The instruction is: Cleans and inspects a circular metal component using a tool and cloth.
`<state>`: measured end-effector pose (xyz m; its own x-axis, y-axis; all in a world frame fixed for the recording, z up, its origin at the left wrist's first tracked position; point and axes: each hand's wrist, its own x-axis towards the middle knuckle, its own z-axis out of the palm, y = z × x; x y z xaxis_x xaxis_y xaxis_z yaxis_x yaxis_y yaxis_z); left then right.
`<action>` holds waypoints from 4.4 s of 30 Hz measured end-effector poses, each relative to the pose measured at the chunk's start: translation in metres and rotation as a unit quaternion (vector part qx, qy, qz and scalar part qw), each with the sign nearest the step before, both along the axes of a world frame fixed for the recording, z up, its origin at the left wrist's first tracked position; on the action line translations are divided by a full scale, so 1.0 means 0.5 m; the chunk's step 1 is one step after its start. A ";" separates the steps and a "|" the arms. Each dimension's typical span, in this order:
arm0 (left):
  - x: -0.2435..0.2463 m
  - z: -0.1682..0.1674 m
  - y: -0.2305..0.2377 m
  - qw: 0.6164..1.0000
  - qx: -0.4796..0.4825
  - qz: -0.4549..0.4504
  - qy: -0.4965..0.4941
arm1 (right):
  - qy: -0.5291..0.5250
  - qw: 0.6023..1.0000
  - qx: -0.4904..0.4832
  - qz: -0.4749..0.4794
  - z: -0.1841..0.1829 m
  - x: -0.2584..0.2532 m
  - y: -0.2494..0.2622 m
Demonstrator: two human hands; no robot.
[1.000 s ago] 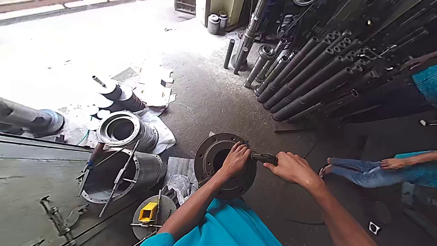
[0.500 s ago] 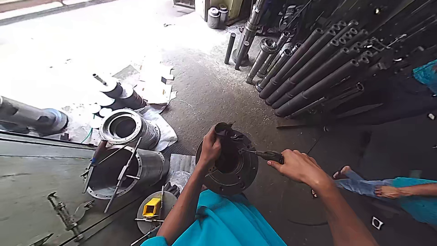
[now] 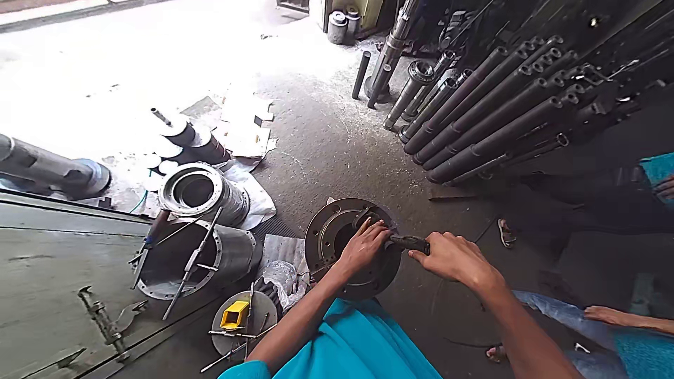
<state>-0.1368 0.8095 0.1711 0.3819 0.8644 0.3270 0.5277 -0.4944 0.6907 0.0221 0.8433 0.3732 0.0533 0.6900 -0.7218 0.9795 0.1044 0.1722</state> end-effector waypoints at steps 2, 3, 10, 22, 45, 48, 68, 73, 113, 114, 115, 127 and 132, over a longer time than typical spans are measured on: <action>0.005 0.000 0.004 1.000 -0.006 0.003 -0.003 | -0.004 1.000 0.004 -0.007 -0.001 -0.001 0.003; 0.008 -0.002 0.005 1.000 -0.004 0.006 -0.007 | -0.004 1.000 0.006 -0.010 -0.001 -0.003 0.003; 0.013 -0.007 0.012 0.999 0.032 0.021 -0.024 | -0.011 1.000 0.004 0.017 0.016 -0.009 0.009; -0.121 0.103 0.007 0.954 -0.058 0.222 -0.195 | 0.048 0.997 0.016 -0.059 0.018 0.064 0.001; -0.021 0.040 0.027 0.986 -0.041 -0.001 0.160 | 0.022 1.000 -0.006 -0.005 -0.009 0.023 0.013; -0.025 0.032 0.038 0.986 -0.036 -0.019 0.164 | 0.024 1.000 -0.010 0.000 -0.013 0.028 0.018; -0.029 0.010 0.049 0.989 -0.012 -0.046 0.137 | -0.004 1.000 0.008 0.015 0.007 0.001 0.010; -0.077 0.025 0.063 1.000 -0.006 -0.014 0.014 | 0.026 1.000 -0.006 -0.007 0.031 0.052 0.018; -0.076 0.045 0.156 0.958 -0.117 0.036 0.259 | 0.055 0.996 0.048 0.052 -0.037 -0.034 0.116; -0.076 0.044 0.155 0.958 -0.115 0.036 0.259 | 0.053 0.996 0.048 0.054 -0.034 -0.036 0.116; -0.077 0.044 0.155 0.959 -0.113 0.036 0.256 | 0.051 0.996 0.047 0.058 -0.031 -0.038 0.117; -0.079 0.047 0.155 0.965 -0.112 0.035 0.234 | 0.042 0.997 0.043 0.049 -0.024 -0.044 0.119; -0.080 0.046 0.155 0.966 -0.109 0.038 0.233 | 0.050 0.997 0.051 0.032 -0.046 -0.038 0.108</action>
